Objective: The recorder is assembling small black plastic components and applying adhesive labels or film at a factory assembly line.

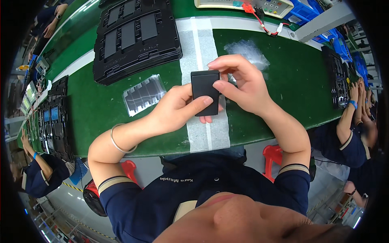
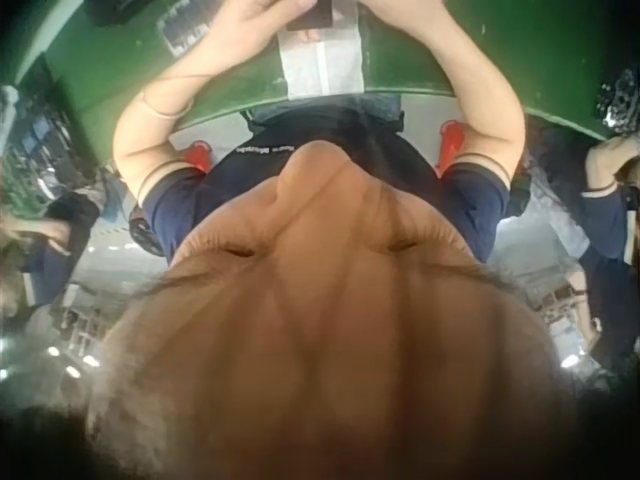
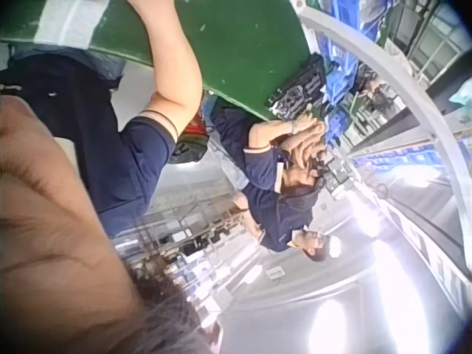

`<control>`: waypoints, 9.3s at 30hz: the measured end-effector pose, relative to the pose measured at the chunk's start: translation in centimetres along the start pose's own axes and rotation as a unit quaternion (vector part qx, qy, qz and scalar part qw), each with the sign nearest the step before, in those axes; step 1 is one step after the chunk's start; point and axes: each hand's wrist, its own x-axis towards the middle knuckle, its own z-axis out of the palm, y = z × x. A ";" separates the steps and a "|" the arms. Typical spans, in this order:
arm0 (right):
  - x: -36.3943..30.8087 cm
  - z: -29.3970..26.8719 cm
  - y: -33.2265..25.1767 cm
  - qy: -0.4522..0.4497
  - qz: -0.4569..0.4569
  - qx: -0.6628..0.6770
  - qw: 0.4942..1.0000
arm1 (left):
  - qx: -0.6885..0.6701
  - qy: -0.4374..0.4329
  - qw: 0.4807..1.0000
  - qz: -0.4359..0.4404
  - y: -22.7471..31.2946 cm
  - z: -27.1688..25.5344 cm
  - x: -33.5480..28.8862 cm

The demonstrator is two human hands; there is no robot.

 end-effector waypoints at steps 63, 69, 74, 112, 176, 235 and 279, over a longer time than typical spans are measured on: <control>-3.2 -3.3 0.9 -0.216 0.057 -0.342 0.913 | 0.581 -0.092 0.779 0.217 -3.3 -4.5 -1.3; -3.2 -3.3 0.9 -0.216 0.062 -0.338 0.914 | 0.585 -0.098 0.775 0.219 -3.3 -4.6 -1.2; -3.3 -3.3 0.9 -0.217 0.062 -0.337 0.914 | 0.588 -0.101 0.774 0.212 -3.2 -4.5 -1.3; -3.2 -2.9 0.5 -0.210 0.059 -0.366 0.905 | 0.574 -0.074 0.783 0.228 -3.5 -4.0 -1.3; -8.4 3.2 -3.9 0.064 0.032 -0.019 0.997 | 0.081 0.236 0.910 0.330 -3.5 6.7 -4.1; -8.2 2.6 -3.3 0.041 -0.004 -0.032 0.999 | 0.093 0.262 0.892 0.356 -6.3 7.3 -3.3; -6.5 2.8 -3.6 0.046 0.057 -0.019 0.997 | 0.077 0.173 0.974 0.120 -4.8 7.4 -5.1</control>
